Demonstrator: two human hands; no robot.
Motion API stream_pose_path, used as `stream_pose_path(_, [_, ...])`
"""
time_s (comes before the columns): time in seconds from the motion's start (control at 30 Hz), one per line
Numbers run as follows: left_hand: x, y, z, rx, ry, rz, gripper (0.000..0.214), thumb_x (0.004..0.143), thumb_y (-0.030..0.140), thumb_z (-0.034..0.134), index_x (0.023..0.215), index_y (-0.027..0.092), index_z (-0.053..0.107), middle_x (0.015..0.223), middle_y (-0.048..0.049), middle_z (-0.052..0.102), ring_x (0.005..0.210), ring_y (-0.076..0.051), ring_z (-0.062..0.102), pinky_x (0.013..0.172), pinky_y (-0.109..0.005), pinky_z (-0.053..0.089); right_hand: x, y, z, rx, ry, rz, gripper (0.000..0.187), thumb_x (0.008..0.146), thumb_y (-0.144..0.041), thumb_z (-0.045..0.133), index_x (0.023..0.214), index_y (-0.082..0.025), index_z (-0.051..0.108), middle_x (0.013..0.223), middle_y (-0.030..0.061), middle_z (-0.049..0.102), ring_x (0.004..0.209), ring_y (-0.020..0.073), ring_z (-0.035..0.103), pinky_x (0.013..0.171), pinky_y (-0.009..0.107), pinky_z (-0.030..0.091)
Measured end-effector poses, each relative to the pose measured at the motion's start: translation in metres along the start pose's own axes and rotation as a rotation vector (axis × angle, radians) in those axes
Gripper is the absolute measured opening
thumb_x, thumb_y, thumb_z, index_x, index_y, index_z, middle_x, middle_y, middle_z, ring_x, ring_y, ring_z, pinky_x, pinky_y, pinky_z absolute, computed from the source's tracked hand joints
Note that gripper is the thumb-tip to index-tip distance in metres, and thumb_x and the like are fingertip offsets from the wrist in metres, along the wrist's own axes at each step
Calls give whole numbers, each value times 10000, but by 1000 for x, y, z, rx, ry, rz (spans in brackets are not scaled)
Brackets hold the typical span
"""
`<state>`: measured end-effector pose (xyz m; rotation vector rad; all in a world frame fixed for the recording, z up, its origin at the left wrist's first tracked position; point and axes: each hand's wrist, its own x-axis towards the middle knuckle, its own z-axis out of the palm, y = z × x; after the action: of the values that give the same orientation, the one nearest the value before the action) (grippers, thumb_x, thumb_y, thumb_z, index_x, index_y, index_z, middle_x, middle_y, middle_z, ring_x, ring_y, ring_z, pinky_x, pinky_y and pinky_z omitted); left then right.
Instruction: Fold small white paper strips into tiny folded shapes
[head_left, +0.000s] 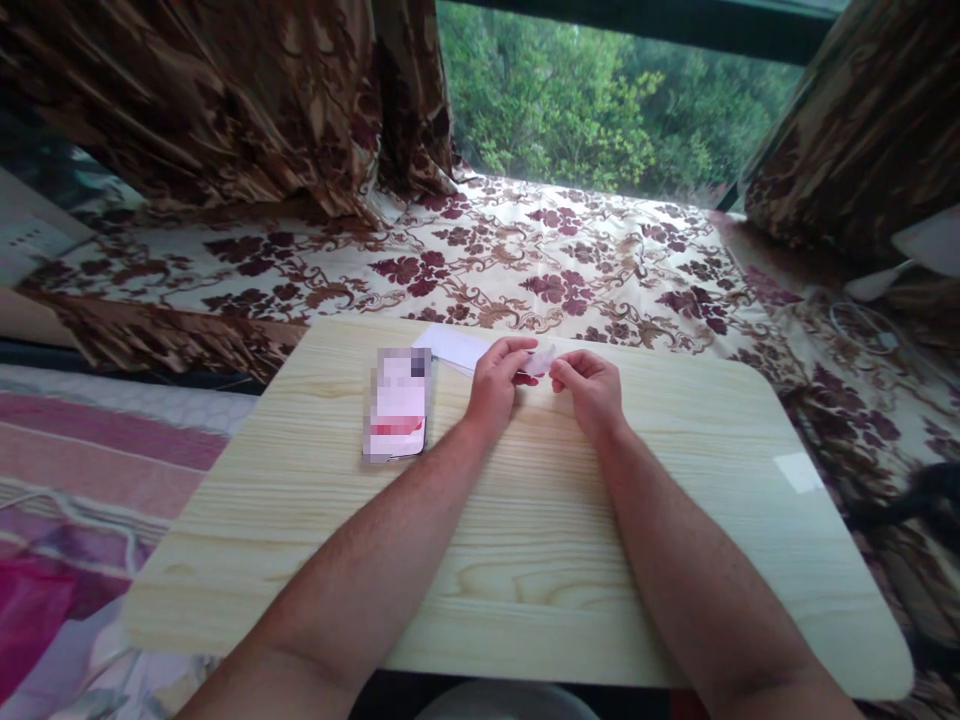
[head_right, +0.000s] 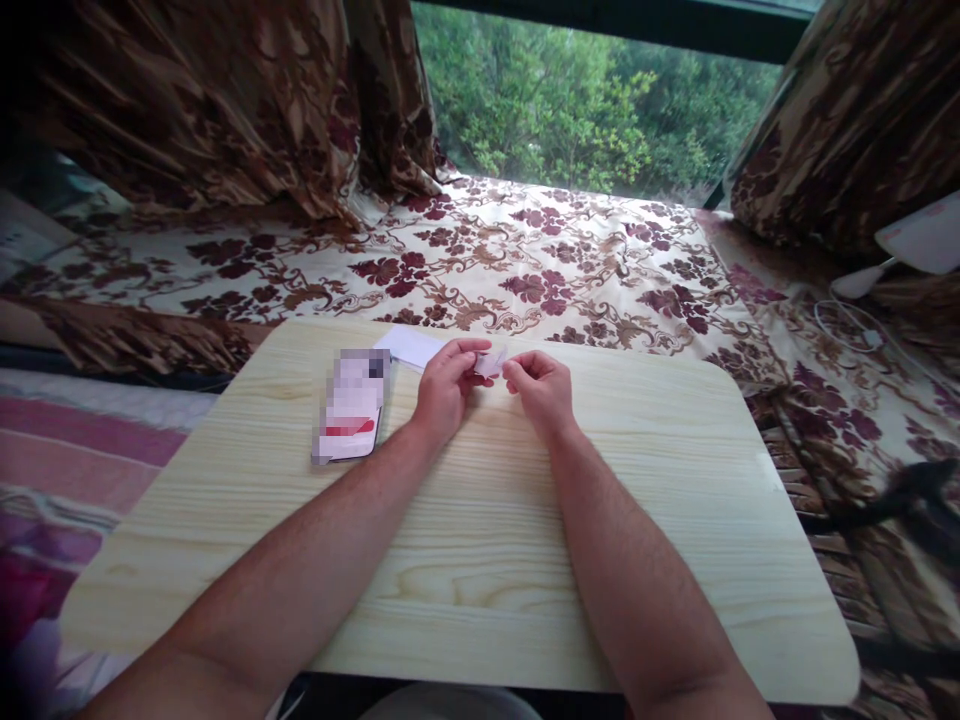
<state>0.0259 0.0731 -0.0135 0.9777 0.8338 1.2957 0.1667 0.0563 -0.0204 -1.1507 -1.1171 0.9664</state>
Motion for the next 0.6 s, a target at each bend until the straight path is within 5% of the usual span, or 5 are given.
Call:
stream_pose_path(0.17, [0,-1,2,91,42,39,304,658,183,704,953,172,634,646,46,555,611,-137,641,577,-249,501,1,4,1,-3,4,1,155,768,-319,698,758,-170,657,602,-14,613,528,113,541,532,255,451])
stream_pose_path(0.27, [-1,-2,3,139,70,81,241,681,195,702,911,164,637,644,35,574,595,-129,623,565,-248,494,-1,1,2,-62,47,-51,209,758,-295,685,928,-189,624,818,18,670,616,126,585,540,256,482])
stream_pose_path(0.4, [0,-2,3,153,74,110,211,718,203,678,925,163,658,606,41,558,561,-114,580,549,-241,468,-6,-11,2,-295,75,-322,392,715,-188,678,1076,-233,532,1304,98,580,1008,208,624,649,294,535])
stream_pose_path(0.47, [1,-1,3,170,62,105,231,728,208,673,954,164,665,604,37,573,545,-104,554,535,-232,448,-8,-17,0,-432,24,-456,364,720,-150,658,1054,-235,540,1348,105,560,1164,248,563,744,344,549])
stream_pose_path(0.6, [1,0,4,175,52,77,354,733,214,674,1084,180,641,628,36,599,535,-95,527,517,-219,418,-9,-19,-4,-609,-29,-581,266,761,-116,618,987,-242,554,1247,96,629,1167,263,553,869,434,531])
